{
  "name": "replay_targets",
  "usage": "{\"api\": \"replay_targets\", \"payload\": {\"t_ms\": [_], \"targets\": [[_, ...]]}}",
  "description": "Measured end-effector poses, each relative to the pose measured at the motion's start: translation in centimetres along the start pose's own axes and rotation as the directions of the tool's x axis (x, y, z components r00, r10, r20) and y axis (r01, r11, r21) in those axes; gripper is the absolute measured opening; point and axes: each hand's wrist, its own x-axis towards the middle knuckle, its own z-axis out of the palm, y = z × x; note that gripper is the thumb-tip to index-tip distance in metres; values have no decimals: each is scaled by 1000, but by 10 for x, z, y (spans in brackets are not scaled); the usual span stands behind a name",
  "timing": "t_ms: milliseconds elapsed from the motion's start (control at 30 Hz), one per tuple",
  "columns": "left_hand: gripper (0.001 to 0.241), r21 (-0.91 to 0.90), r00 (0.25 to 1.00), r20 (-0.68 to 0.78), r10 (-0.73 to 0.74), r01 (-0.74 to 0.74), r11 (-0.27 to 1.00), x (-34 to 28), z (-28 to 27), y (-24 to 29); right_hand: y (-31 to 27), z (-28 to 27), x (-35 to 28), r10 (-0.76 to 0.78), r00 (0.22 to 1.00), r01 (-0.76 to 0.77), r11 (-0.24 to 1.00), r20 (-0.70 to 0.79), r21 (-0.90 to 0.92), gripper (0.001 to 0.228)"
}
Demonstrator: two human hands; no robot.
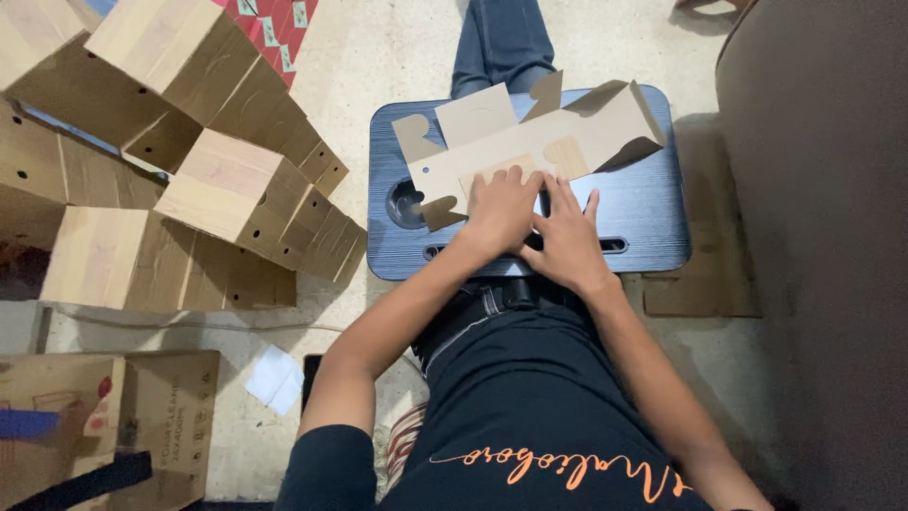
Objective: The person folds a cardboard box from a flat sheet, using their hands to crease the panels and tuck in the tabs while working on a small lap desk.
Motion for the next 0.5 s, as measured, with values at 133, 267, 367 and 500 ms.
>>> {"api": "replay_targets", "payload": {"t_ms": [133, 267, 367, 500], "targets": [[51, 14, 1000, 1, 31, -31, 999, -4, 5, 5, 0, -3, -27, 22, 995, -11, 994, -99, 111, 46], [48, 155, 1000, 4, -1, 0, 988, -13, -13, 18, -2, -9, -51, 78, 964, -45, 990, -255, 133, 45], [48, 110, 999, 36, -24, 20, 994, -16, -24, 23, 14, -6, -52, 188, 933, -129, 970, -306, 205, 56], [50, 38, 999, 31, -33, 32, 999, -19, -9, 20, 27, -22, -37, 216, 941, -158, 961, -261, 225, 74]]}}
